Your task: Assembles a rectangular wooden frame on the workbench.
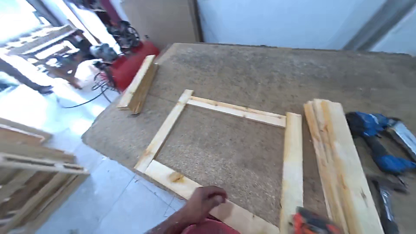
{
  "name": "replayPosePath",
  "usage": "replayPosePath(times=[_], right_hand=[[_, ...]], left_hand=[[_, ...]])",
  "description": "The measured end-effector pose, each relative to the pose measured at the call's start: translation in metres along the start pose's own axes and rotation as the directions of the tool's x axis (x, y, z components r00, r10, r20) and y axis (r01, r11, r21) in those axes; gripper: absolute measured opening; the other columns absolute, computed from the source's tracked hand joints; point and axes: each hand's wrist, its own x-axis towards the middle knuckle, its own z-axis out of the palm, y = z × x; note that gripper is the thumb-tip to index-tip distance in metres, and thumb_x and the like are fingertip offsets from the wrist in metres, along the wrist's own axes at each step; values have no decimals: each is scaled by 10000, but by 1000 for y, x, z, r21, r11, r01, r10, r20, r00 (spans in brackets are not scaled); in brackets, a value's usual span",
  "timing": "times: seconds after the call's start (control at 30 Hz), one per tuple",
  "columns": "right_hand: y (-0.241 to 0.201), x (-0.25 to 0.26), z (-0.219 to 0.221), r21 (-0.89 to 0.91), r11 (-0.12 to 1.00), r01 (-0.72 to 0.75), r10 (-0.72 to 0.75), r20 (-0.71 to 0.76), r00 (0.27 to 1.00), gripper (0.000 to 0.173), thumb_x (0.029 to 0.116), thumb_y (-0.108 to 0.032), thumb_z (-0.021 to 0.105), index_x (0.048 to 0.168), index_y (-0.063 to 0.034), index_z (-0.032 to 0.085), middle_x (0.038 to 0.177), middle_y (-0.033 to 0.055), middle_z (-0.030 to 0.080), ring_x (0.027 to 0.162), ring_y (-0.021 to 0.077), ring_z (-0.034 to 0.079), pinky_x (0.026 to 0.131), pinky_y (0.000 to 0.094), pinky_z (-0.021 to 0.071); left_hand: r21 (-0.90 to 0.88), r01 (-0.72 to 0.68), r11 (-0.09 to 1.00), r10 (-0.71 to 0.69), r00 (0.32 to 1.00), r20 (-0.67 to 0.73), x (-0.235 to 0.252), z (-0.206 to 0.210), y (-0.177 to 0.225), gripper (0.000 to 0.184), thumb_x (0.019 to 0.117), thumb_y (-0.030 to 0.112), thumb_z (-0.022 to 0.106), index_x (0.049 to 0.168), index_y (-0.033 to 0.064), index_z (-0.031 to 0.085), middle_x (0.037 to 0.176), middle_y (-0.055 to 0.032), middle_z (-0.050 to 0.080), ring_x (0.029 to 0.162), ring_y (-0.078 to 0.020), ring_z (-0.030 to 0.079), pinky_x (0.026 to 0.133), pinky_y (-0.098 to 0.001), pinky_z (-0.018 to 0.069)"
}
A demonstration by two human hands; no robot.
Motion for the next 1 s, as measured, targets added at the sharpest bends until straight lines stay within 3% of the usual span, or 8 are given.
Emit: replayPosePath(times=[0.1, 0.17, 0.3, 0.43, 0.53, 0.63, 0.87, 1.0], right_hand=[[39, 13, 109, -13, 987, -158, 158, 153, 976, 504, 1085, -406, 341, 1333, -33, 572, 1102, 87, 737, 923, 232, 733, 729, 461, 638], [42, 13, 157, -358, 932, -57, 130, 181, 975, 455, 1077, -244, 302, 1281, 34, 599, 1035, 116, 723, 887, 203, 724, 762, 436, 634], [15, 26, 191, -906, 350, 239, 332, 358, 873, 710, 965, -637, 547, 1405, -82, 599, 1064, 185, 741, 911, 371, 734, 754, 609, 581], [22, 44, 216, -821, 436, 369, 378, 539, 753, 920, 787, -680, 765, 1472, -105, 546, 1279, 181, 617, 1072, 323, 666, 870, 511, 592], [37, 55, 232, -793, 581, 186, 413, 484, 772, 662, 883, -499, 691, 1343, -33, 594, 1214, 155, 664, 1027, 279, 687, 878, 508, 580], [70, 55, 246, -661, 747, -73, 447, 418, 791, 528, 1008, -362, 489, 1394, -2, 506, 969, 145, 718, 789, 260, 726, 694, 493, 622], [80, 48, 272, -787, 615, -50, 670, 489, 559, 528, 1044, -367, 519, 1440, -21, 479, 945, 109, 741, 862, 234, 730, 828, 489, 602], [79, 66, 303, -794, 596, -120, 678, 418, 605, 471, 929, -353, 726, 1280, -56, 626, 1020, 68, 760, 934, 195, 735, 877, 456, 604]], left_hand=[[-314, 71, 947, -20, 987, 162, 14, 23, 9, 533, 1061, 357, 514, 1479, 26, 485, 1270, -161, 694, 1087, -275, 718, 959, -470, 599], [-382, 119, 916, -70, 988, 141, 14, 17, -1, 468, 1056, 349, 516, 1423, 60, 560, 1165, -159, 708, 959, -254, 720, 843, -457, 615], [-453, 265, 851, -316, 948, -40, 1, -6, -15, 391, 983, 285, 686, 1257, 20, 603, 969, -156, 728, 800, -250, 733, 729, -432, 634], [-321, 315, 893, -378, 912, -158, -6, -20, -21, 472, 961, 480, 672, 1113, 34, 656, 862, -111, 726, 720, -211, 712, 689, -408, 611], [-572, 160, 804, -283, 950, -132, -16, -28, -29, 526, 1058, 459, 492, 1322, 10, 565, 1125, -164, 724, 946, -265, 736, 822, -455, 627], [-539, 142, 830, -210, 976, -65, -30, -33, -49, 821, 938, 578, 611, 1553, 83, 387, 1364, -165, 626, 1155, -294, 673, 949, -506, 581], [-290, 203, 935, -217, 976, -19, -51, -56, -82, 817, 945, 515, 620, 1550, 25, 369, 1338, -200, 626, 1173, -265, 654, 1041, -488, 518], [16, 158, 987, -159, 987, 24, -44, -100, -78, 744, 1017, 548, 492, 1564, 57, 373, 1283, -244, 647, 1130, -362, 665, 1002, -594, 508]])
